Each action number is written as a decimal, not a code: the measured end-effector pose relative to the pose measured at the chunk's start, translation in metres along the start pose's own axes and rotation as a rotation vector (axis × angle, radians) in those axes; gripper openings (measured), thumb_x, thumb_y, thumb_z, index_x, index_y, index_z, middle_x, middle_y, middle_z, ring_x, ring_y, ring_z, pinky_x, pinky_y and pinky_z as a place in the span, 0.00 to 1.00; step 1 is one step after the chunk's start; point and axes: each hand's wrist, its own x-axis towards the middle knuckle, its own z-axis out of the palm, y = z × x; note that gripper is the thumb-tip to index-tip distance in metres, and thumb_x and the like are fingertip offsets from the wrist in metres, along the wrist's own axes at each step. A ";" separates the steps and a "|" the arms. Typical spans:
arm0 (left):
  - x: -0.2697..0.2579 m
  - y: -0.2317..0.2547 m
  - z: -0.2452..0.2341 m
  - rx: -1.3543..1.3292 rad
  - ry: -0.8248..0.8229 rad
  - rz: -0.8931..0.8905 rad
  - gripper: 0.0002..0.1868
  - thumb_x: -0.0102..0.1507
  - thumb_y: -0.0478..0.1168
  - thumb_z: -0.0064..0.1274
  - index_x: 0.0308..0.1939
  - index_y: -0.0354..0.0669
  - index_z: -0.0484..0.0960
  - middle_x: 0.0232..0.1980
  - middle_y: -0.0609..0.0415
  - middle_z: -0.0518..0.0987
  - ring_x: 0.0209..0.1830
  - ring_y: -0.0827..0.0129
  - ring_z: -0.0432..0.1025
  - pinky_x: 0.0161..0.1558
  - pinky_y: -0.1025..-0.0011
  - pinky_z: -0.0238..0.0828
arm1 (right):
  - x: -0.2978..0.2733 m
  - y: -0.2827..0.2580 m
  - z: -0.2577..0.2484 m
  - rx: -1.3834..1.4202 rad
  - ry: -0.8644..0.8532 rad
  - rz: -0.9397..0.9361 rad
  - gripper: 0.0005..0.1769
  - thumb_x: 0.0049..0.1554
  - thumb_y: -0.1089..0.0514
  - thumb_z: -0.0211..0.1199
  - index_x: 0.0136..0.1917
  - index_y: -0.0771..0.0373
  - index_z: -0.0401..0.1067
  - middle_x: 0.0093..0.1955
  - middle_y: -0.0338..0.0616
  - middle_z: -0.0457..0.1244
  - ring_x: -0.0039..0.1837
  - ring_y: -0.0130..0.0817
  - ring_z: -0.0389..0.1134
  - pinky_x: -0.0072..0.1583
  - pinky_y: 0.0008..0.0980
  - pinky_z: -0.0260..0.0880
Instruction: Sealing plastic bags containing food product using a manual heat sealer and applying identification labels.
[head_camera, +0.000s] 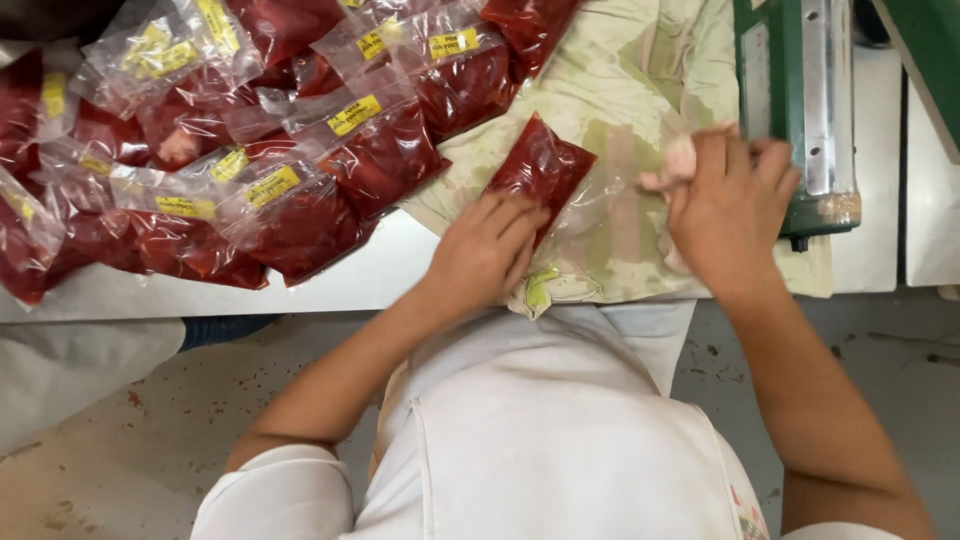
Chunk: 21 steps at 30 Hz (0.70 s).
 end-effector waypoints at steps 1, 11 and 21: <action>0.013 -0.007 -0.005 -0.031 0.005 0.073 0.18 0.67 0.33 0.52 0.62 0.35 0.78 0.62 0.41 0.79 0.64 0.51 0.72 0.69 0.55 0.68 | 0.012 -0.002 -0.020 -0.038 -0.013 0.007 0.29 0.54 0.56 0.67 0.67 0.66 0.70 0.73 0.59 0.57 0.62 0.60 0.55 0.52 0.53 0.58; 0.036 -0.044 0.040 0.163 -0.286 0.024 0.33 0.73 0.51 0.42 0.79 0.41 0.60 0.82 0.42 0.57 0.83 0.48 0.45 0.78 0.47 0.40 | 0.003 -0.030 0.035 0.427 -0.091 0.147 0.13 0.62 0.56 0.64 0.57 0.66 0.75 0.46 0.51 0.64 0.53 0.55 0.68 0.54 0.47 0.69; 0.035 -0.044 0.038 0.159 -0.372 -0.014 0.34 0.73 0.54 0.39 0.81 0.45 0.56 0.84 0.45 0.51 0.85 0.51 0.40 0.79 0.46 0.37 | 0.016 -0.038 0.047 0.296 -0.356 0.271 0.16 0.60 0.47 0.67 0.54 0.58 0.70 0.53 0.44 0.57 0.61 0.52 0.60 0.55 0.53 0.68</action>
